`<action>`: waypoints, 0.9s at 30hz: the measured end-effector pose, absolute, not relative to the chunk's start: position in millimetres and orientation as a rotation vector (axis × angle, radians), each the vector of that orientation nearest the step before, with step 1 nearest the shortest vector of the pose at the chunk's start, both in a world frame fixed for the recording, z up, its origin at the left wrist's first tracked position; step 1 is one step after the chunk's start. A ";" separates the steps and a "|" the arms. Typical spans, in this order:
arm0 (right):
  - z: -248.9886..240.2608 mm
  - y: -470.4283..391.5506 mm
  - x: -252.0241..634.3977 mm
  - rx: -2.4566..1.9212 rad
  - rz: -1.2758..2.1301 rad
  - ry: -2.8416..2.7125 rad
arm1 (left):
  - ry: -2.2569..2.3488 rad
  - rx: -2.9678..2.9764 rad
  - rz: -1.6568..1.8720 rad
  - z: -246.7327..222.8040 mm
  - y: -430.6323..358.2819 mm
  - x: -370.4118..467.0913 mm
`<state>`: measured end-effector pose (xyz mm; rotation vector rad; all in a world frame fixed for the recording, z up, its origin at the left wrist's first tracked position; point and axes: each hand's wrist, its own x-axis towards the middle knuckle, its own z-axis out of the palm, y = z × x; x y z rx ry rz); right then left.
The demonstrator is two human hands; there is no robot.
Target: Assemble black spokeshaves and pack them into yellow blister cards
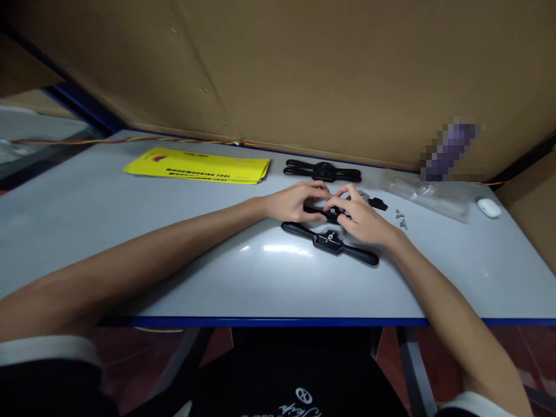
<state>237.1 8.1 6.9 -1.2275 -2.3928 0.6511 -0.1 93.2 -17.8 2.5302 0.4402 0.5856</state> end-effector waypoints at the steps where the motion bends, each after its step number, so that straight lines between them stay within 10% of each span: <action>1: 7.4 8.7 237.3 -1.227 0.664 -2.397 | 0.437 2.531 0.585 -17.7 93.1 -0.1; 27: 4.8 13.7 237.4 -1.275 0.689 -2.234 | 0.445 2.496 0.581 -16.5 92.4 1.7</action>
